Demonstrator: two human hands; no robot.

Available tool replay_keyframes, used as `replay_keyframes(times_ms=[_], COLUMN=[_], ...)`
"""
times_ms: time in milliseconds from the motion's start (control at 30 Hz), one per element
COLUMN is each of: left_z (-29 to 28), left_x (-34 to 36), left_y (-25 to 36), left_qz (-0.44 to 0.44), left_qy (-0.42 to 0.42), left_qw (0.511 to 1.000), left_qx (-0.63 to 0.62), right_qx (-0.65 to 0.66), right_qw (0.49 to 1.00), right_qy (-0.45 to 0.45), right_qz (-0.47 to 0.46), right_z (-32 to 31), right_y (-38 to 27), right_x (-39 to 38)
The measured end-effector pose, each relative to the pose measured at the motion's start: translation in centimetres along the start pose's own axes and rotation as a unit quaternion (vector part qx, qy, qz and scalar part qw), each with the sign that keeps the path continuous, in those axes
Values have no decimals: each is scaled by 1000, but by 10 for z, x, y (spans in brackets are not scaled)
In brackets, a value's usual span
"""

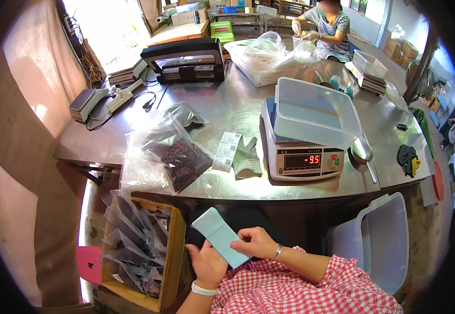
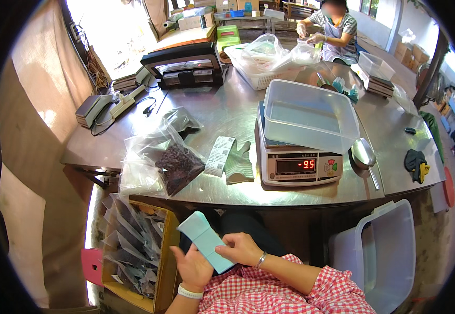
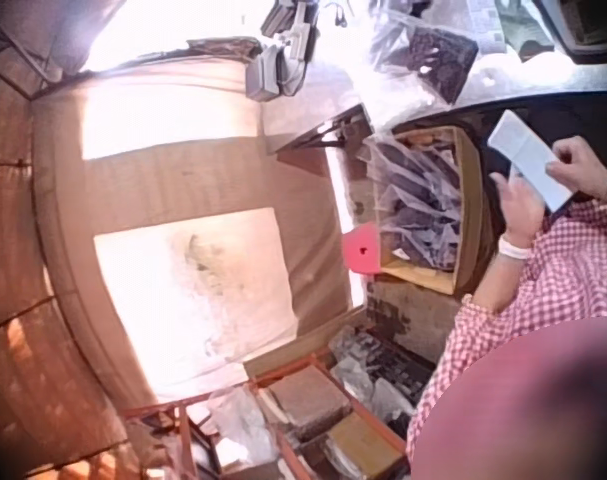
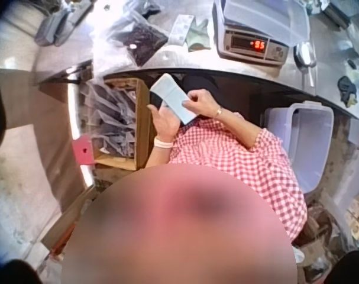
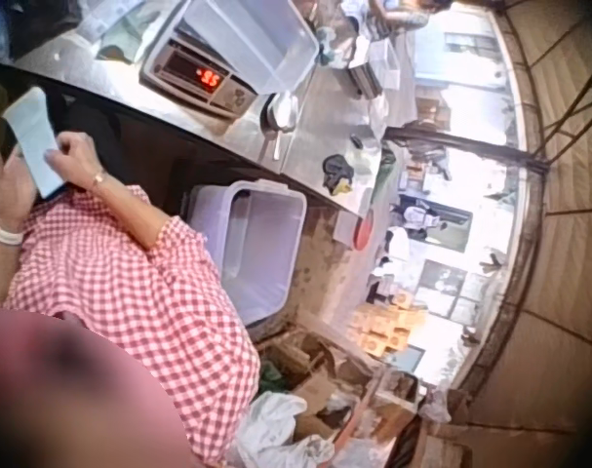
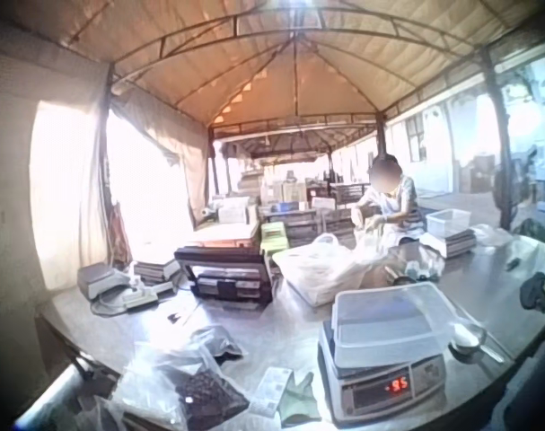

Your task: The person scoops dark dried fruit from a plastic bin into a plastic bag, weighs it on a digital scale, and places the bag on the table. The person then picks up a small label, peels the backing, and sticks it onto the bag before setting it aside.

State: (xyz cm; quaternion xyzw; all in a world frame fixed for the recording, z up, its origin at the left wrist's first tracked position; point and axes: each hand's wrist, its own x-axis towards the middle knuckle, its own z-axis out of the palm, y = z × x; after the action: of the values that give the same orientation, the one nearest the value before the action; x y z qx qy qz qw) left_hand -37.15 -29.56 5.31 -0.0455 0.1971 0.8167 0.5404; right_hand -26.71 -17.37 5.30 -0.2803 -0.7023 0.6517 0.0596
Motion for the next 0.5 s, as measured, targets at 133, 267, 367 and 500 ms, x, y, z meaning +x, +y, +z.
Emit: replay_keyframes(times_ms=[133,267,367,500], left_z=[-14,-25,-27,-23], left_x=[-6,-11,-18,-24], left_y=[-13,-4,8,16], left_qz=[56,86,118,119], left_qy=[130,152,147,126], left_qw=[955,955,950,947], left_qx=[259,241,250,270], right_qx=[-17,137,-93,-174], right_qw=[999,982,930,944], right_qy=[-51,-99,-354,-271], right_qz=[2,88,-15,-67], right_z=[12,12,-4,-19], right_y=[19,47,59,56], right_x=[-8,-39,-79,-110])
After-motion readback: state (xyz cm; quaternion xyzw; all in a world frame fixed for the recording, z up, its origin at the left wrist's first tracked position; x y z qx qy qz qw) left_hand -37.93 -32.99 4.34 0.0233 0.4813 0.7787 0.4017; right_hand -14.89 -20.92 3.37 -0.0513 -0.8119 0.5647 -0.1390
